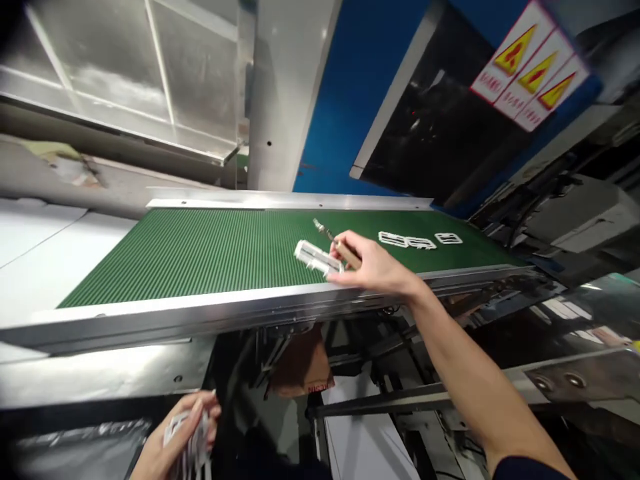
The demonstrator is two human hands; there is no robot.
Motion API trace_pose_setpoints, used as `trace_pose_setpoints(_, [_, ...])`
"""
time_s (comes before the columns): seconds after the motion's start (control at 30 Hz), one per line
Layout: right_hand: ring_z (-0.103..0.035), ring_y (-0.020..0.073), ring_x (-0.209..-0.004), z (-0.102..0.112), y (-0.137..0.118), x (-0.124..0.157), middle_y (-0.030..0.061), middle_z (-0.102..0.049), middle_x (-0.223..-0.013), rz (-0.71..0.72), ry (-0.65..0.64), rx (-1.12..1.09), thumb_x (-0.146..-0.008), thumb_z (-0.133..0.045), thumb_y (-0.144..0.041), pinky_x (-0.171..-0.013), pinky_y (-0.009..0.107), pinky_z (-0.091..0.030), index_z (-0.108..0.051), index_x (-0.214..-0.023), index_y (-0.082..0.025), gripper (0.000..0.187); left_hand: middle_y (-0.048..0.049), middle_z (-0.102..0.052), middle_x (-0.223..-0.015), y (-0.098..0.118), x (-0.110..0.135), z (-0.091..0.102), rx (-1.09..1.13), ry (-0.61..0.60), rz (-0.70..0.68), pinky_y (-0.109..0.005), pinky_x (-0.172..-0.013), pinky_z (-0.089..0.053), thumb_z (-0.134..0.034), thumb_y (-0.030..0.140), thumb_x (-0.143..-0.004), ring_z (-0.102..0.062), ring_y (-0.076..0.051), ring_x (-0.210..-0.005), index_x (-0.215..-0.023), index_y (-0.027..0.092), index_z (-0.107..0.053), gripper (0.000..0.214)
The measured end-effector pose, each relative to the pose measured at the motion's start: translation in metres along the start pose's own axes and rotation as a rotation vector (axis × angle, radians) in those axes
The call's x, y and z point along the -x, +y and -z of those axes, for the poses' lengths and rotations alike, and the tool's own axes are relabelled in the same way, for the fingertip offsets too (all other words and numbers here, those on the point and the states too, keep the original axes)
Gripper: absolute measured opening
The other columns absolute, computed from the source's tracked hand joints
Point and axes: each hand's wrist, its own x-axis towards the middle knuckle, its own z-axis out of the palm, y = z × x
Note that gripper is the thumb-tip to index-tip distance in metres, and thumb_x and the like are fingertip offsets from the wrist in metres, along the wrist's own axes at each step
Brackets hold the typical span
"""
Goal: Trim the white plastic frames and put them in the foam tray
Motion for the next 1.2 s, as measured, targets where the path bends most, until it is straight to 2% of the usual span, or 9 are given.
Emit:
trace_pose_setpoints(0.07, [-0.057,0.0157,-0.074,-0.034,-0.033,0.026,0.0024,-0.060,-0.090,0.144,-0.117,-0.092,-0.069,-0.065,-0.035,-0.065,0.027,-0.043,-0.052,-0.100,-0.023,0.036,-0.0022,-0.062,-0.071,0.017,0.010,-0.011,-0.011,-0.036,-0.032,-0.019,-0.054,-0.043,-0.063,0.047,-0.077,-0.053,-0.012,-0.060,-0.090,0.019,-0.060,0.031])
trace_pose_setpoints(0.13, [-0.056,0.0161,-0.073,-0.073,-0.054,0.046,0.0031,-0.060,-0.089,0.294,-0.201,-0.137,-0.068,-0.064,-0.027,-0.066,0.028,-0.044,-0.051,-0.101,-0.022,0.036,-0.0033,-0.061,-0.069,0.031,0.018,-0.016,-0.056,-0.109,-0.064,-0.019,-0.054,-0.042,-0.058,0.046,-0.081,-0.052,-0.013,-0.060,-0.090,0.018,-0.060,0.029])
trace_pose_setpoints(0.2, [-0.055,0.0167,-0.074,-0.112,-0.060,0.058,0.0041,-0.060,-0.088,0.376,-0.224,-0.156,-0.067,-0.062,-0.023,-0.067,0.029,-0.045,-0.050,-0.100,-0.021,0.034,-0.0039,-0.061,-0.068,0.037,0.023,-0.015,-0.129,-0.173,-0.075,-0.020,-0.055,-0.042,-0.054,0.046,-0.083,-0.053,-0.014,-0.060,-0.090,0.018,-0.060,0.029])
trace_pose_setpoints(0.27, [-0.054,0.0166,-0.073,-0.142,-0.056,0.062,0.0041,-0.059,-0.087,0.366,-0.236,-0.184,-0.067,-0.062,-0.021,-0.067,0.029,-0.044,-0.049,-0.098,-0.020,0.034,-0.0035,-0.060,-0.068,0.035,0.025,-0.009,-0.197,-0.188,-0.060,-0.021,-0.057,-0.043,-0.054,0.044,-0.084,-0.053,-0.014,-0.062,-0.090,0.019,-0.060,0.027])
trace_pose_setpoints(0.33, [-0.053,0.0163,-0.073,-0.162,-0.049,0.063,0.0035,-0.059,-0.087,0.319,-0.263,-0.232,-0.067,-0.062,-0.022,-0.066,0.028,-0.044,-0.048,-0.098,-0.020,0.034,-0.0025,-0.059,-0.068,0.028,0.027,-0.003,-0.237,-0.157,-0.043,-0.021,-0.060,-0.043,-0.059,0.041,-0.081,-0.052,-0.014,-0.064,-0.087,0.018,-0.060,0.023])
trace_pose_setpoints(0.6, [-0.054,0.0154,-0.077,-0.185,-0.034,0.069,0.0026,-0.057,-0.089,0.234,-0.259,-0.392,-0.068,-0.063,-0.021,-0.071,0.028,-0.045,-0.050,-0.102,-0.020,0.037,0.0001,-0.058,-0.066,0.008,0.027,-0.005,-0.218,-0.017,0.008,-0.020,-0.060,-0.041,-0.060,0.039,-0.081,-0.051,-0.012,-0.063,-0.084,0.018,-0.058,0.021])
trace_pose_setpoints(0.77, [-0.056,0.0152,-0.085,-0.203,-0.029,0.076,0.0033,-0.058,-0.099,0.021,-0.173,-0.618,-0.069,-0.068,-0.026,-0.077,0.028,-0.046,-0.046,-0.109,-0.021,0.046,-0.0004,-0.060,-0.069,0.001,0.023,-0.004,-0.115,0.038,0.075,-0.020,-0.061,-0.043,-0.063,0.038,-0.079,-0.052,-0.012,-0.063,-0.086,0.018,-0.057,0.022])
trace_pose_setpoints(0.97, [-0.052,0.0100,-0.072,-0.221,-0.035,0.085,-0.0007,-0.054,-0.084,-0.197,-0.057,-1.087,-0.074,-0.065,-0.021,-0.070,0.025,-0.047,-0.046,-0.093,-0.020,0.027,-0.0014,-0.058,-0.069,-0.007,0.017,-0.003,0.109,0.079,0.210,-0.019,-0.052,-0.043,-0.064,0.033,-0.078,-0.052,-0.011,-0.059,-0.083,0.017,-0.054,0.020])
trace_pose_setpoints(1.2, [-0.052,0.0096,-0.072,-0.237,-0.040,0.084,-0.0020,-0.054,-0.081,-0.258,0.097,-1.201,-0.076,-0.065,-0.020,-0.068,0.023,-0.046,-0.048,-0.091,-0.020,0.023,-0.0018,-0.058,-0.071,-0.021,0.010,-0.012,0.320,0.073,0.312,-0.018,-0.051,-0.045,-0.066,0.024,-0.077,-0.054,-0.010,-0.056,-0.085,0.016,-0.055,0.017])
